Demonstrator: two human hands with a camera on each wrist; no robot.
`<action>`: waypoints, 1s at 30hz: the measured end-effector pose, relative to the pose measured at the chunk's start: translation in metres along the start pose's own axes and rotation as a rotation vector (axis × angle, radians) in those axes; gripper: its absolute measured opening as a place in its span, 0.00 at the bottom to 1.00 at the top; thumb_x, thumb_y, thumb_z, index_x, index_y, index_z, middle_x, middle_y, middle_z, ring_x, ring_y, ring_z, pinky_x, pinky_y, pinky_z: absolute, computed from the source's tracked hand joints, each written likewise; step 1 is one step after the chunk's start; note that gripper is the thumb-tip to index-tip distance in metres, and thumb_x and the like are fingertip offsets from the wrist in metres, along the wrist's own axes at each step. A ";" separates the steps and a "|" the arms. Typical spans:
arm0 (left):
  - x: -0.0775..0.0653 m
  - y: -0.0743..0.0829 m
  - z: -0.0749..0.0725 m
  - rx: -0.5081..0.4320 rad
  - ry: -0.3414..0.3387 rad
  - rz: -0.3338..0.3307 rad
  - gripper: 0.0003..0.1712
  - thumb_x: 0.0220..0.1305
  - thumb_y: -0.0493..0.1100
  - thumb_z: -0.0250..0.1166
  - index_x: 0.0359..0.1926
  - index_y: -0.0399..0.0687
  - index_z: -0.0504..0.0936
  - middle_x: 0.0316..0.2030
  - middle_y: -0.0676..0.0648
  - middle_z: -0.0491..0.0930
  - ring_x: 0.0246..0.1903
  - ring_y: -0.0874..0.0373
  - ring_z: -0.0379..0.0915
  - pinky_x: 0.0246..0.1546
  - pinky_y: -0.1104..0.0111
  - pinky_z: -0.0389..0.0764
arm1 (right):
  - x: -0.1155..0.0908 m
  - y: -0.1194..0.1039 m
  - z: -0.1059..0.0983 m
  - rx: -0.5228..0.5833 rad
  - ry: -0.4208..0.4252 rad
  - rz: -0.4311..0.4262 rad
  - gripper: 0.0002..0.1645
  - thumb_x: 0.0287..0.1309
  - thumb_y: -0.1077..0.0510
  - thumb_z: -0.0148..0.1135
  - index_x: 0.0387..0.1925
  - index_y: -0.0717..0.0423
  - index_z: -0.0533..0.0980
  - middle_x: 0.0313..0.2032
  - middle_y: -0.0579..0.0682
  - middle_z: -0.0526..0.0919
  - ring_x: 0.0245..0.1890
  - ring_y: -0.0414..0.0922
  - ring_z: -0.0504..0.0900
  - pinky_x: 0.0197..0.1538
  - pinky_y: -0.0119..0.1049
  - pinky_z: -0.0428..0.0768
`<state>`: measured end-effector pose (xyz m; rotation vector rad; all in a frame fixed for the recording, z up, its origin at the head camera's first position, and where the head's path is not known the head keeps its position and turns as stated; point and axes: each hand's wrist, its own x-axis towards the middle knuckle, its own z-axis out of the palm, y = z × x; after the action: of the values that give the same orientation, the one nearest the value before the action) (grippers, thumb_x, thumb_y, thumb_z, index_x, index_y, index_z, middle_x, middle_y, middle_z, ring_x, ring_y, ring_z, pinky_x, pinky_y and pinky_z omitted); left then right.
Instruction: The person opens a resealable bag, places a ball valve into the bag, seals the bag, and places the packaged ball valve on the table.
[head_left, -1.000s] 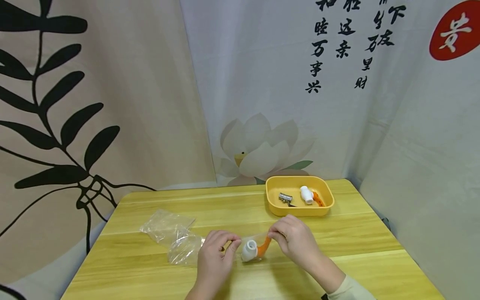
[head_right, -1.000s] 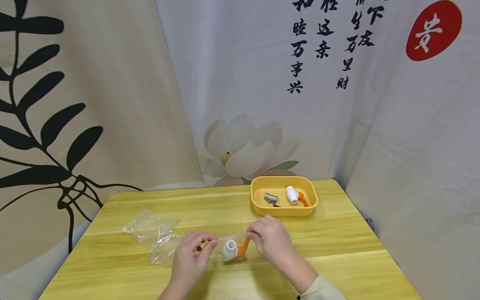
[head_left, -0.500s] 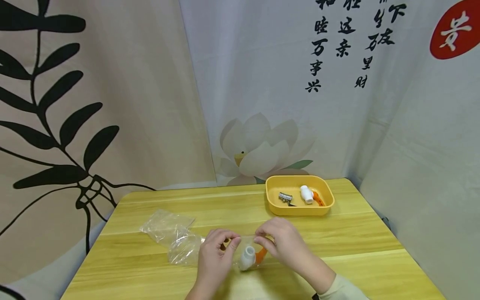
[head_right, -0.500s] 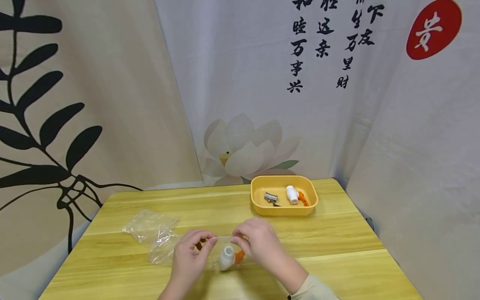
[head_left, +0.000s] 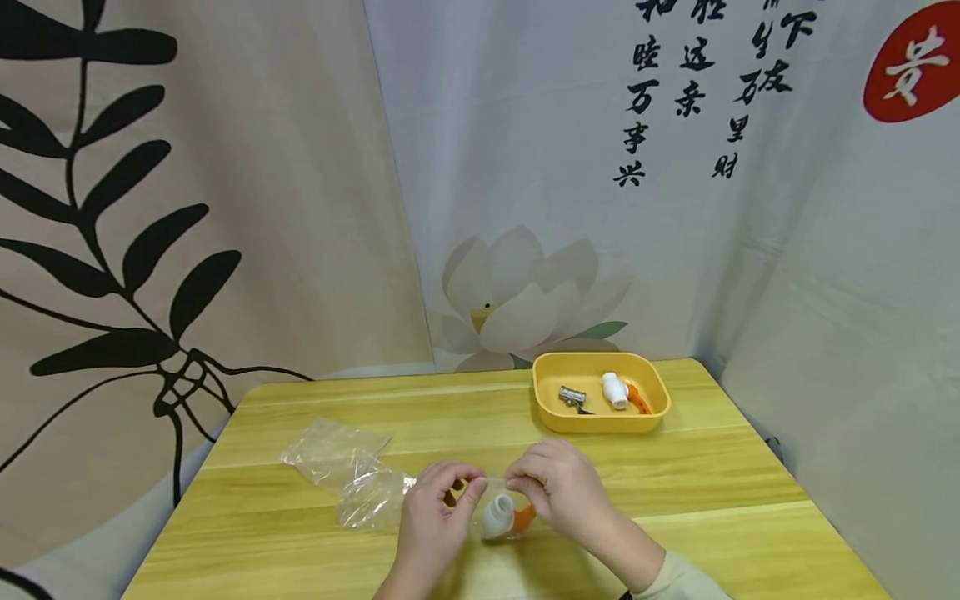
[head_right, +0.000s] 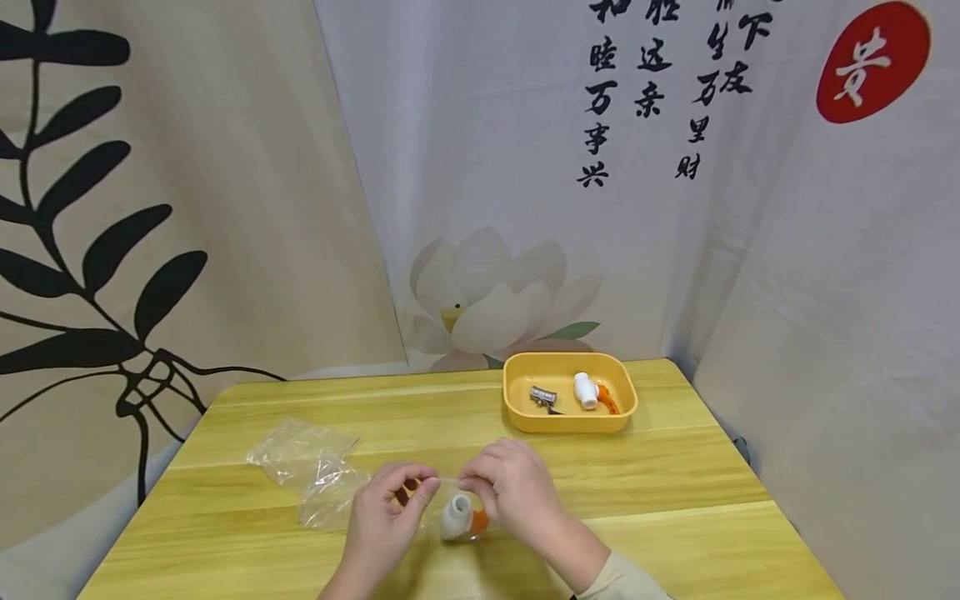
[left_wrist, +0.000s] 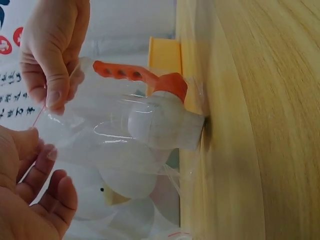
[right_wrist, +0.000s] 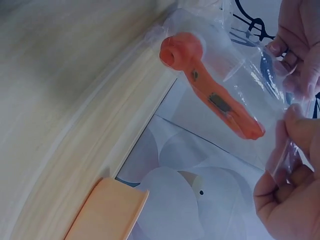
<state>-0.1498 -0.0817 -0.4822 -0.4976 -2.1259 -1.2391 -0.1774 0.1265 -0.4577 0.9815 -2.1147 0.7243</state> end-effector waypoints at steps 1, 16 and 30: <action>-0.001 0.001 0.000 0.001 -0.017 -0.024 0.04 0.63 0.39 0.77 0.38 0.52 0.90 0.34 0.59 0.89 0.31 0.64 0.77 0.28 0.72 0.82 | -0.001 0.000 0.000 0.002 0.000 0.007 0.10 0.47 0.58 0.84 0.29 0.45 0.87 0.27 0.36 0.87 0.30 0.33 0.81 0.38 0.27 0.79; -0.012 0.001 -0.003 -0.020 -0.395 -0.342 0.21 0.62 0.59 0.77 0.52 0.58 0.89 0.49 0.51 0.89 0.48 0.52 0.83 0.48 0.65 0.84 | 0.001 -0.005 -0.007 0.033 -0.041 0.002 0.10 0.47 0.59 0.84 0.28 0.45 0.87 0.28 0.35 0.87 0.31 0.33 0.82 0.39 0.25 0.80; -0.015 -0.001 0.002 -0.106 -0.424 -0.298 0.31 0.61 0.57 0.79 0.63 0.56 0.84 0.54 0.55 0.90 0.53 0.56 0.87 0.58 0.52 0.87 | 0.022 -0.018 -0.029 0.070 0.107 -0.055 0.05 0.59 0.55 0.77 0.32 0.45 0.85 0.29 0.36 0.88 0.31 0.35 0.81 0.42 0.27 0.77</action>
<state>-0.1401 -0.0808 -0.4939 -0.5401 -2.5711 -1.5246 -0.1633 0.1279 -0.4195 1.0125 -1.9743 0.8102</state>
